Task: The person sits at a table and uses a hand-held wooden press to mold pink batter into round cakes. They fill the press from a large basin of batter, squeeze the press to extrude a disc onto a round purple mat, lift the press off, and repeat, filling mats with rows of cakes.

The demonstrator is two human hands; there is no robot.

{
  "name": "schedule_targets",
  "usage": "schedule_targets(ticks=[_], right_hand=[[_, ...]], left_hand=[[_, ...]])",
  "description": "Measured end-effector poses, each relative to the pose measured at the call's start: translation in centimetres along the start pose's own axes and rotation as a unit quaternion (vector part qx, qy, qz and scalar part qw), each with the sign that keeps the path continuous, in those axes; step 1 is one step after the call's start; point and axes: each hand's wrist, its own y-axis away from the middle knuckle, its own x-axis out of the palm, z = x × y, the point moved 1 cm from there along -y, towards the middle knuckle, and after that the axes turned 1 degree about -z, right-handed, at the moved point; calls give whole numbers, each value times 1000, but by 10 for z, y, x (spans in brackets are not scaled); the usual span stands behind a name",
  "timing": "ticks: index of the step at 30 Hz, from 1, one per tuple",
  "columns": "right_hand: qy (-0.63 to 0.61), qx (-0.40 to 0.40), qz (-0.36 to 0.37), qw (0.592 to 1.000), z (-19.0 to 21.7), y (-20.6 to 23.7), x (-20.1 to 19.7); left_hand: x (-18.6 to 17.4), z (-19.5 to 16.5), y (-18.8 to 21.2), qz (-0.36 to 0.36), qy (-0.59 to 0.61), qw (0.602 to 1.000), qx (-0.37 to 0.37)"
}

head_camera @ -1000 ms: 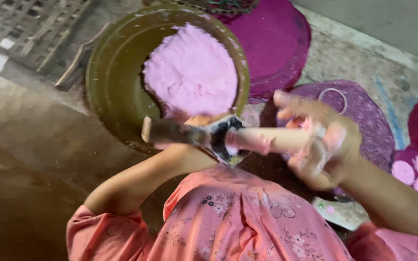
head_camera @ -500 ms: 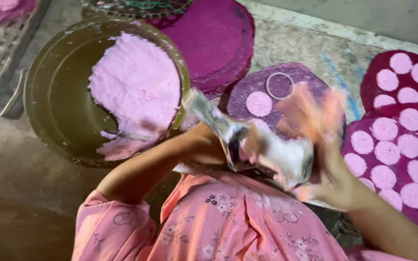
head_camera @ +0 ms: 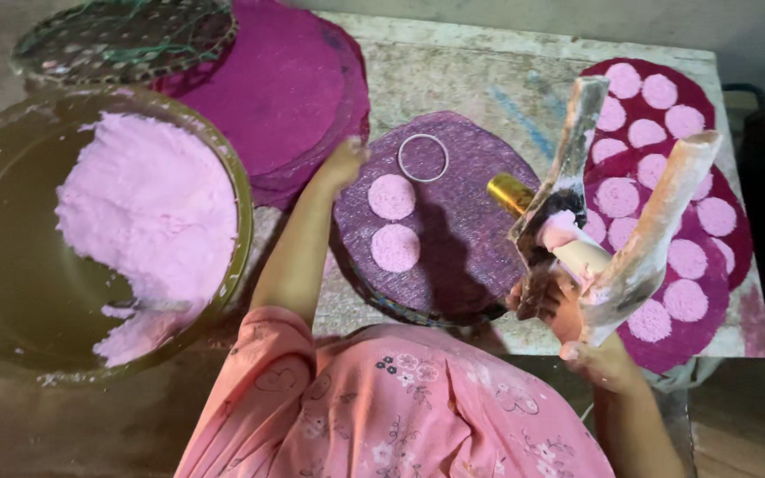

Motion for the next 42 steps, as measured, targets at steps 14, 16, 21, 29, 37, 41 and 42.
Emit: schedule_targets(ticks=[14,16,21,29,37,41,42], right_hand=[[-97,36,-31,994,-56,-24,-20],[-92,39,-21,995,-58,-30,-15],[-64,36,-24,997,-57,-43,-1],[-14,53,0,998,-48,-53,8],[-128,293,164,933,-72,-71,-9],[-131,356,206,902,-70,-87,-23],[-119,357,224,899,-62,-93,-32]], left_hand=[[69,138,122,-108,268,956,44],[77,145,133,-94,291,950,67],[55,129,133,-170,-153,936,266],[46,111,113,-99,-376,886,252],[3,38,50,336,689,634,102],[-4,3,45,426,563,647,288],[-5,-3,44,414,565,645,304]])
